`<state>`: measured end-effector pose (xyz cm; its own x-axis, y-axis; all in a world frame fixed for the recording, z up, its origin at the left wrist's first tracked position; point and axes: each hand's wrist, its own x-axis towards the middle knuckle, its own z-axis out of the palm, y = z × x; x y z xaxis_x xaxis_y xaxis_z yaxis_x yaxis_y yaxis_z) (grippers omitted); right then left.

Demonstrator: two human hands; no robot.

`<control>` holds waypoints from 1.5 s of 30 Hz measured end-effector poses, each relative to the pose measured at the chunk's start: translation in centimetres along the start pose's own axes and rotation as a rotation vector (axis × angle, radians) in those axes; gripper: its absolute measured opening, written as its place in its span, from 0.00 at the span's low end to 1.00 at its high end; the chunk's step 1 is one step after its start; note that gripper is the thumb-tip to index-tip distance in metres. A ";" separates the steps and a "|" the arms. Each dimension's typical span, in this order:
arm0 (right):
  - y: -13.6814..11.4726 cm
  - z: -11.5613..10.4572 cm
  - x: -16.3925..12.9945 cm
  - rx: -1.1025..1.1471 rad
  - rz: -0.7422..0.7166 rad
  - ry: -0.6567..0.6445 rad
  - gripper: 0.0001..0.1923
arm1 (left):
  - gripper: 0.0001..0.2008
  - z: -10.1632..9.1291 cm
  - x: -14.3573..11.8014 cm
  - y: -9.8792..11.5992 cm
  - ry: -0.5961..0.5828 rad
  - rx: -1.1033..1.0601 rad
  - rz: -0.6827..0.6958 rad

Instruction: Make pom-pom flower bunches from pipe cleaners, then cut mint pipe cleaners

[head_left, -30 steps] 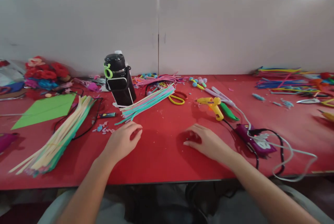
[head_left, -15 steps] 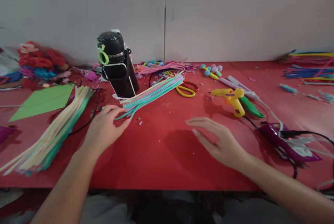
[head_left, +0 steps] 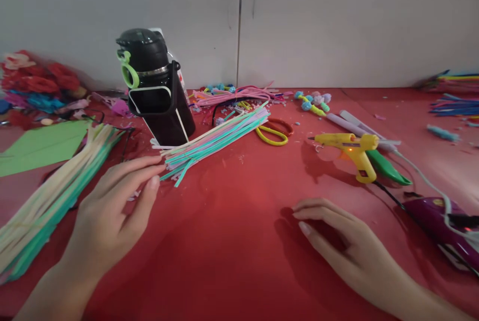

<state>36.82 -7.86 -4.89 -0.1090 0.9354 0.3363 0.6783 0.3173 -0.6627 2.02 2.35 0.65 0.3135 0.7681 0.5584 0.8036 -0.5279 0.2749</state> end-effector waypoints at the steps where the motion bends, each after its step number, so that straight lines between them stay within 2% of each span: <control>1: 0.1 -0.1 -0.1 0.004 0.006 0.008 0.08 | 0.15 -0.1 -0.2 0.2 0.011 -0.003 0.010; 5: 0.2 -0.3 -0.3 0.011 0.004 0.052 0.08 | 0.21 0.4 -1.7 1.2 -0.106 -0.065 0.161; 9: 0.1 -0.3 -0.3 0.010 -0.003 0.056 0.08 | 0.27 2.0 -3.5 3.3 -0.396 -0.051 0.458; 12: 0.1 -0.2 -0.2 0.017 0.002 0.053 0.07 | 0.27 3.1 -3.9 3.6 -0.469 -0.025 0.479; 15: 0.2 -0.1 -0.1 0.045 0.021 0.040 0.07 | 0.29 4.2 -3.4 2.2 -0.464 -0.029 0.381; 19: 0.3 0.0 0.2 0.093 0.047 -0.012 0.08 | 0.25 5.4 -1.9 0.1 -0.447 -0.040 0.232; 25: 0.3 -0.3 0.2 0.150 0.070 -0.018 0.08 | 0.25 5.6 -0.6 -1.1 -0.372 0.011 0.065; 34: 0.4 -0.2 0.3 0.157 0.094 -0.051 0.08 | 0.25 5.7 -0.4 -2.2 -0.337 0.018 0.011; 38: 0.0 0.0 1.0 0.098 0.105 -0.102 0.08 | 0.25 6.2 0.0 -1.8 -0.334 0.051 -0.010; 40: -0.6 0.4 2.1 0.004 0.091 -0.119 0.09 | 0.23 6.5 0.3 -1.1 -0.281 0.097 -0.006; 43: -1.9 1.7 5.5 -0.139 0.094 -0.143 0.11 | 0.17 6.9 1.7 0.6 -0.242 0.138 0.037; 45: -2.4 2.9 8.6 -0.083 0.081 -0.121 0.18 | 0.15 7.3 3.3 2.0 -0.282 0.084 0.088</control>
<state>32.16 -0.11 -2.35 -0.1349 0.9710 0.1975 0.7457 0.2307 -0.6250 8.37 6.43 -2.66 0.5025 0.7972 0.3346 0.8025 -0.5741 0.1626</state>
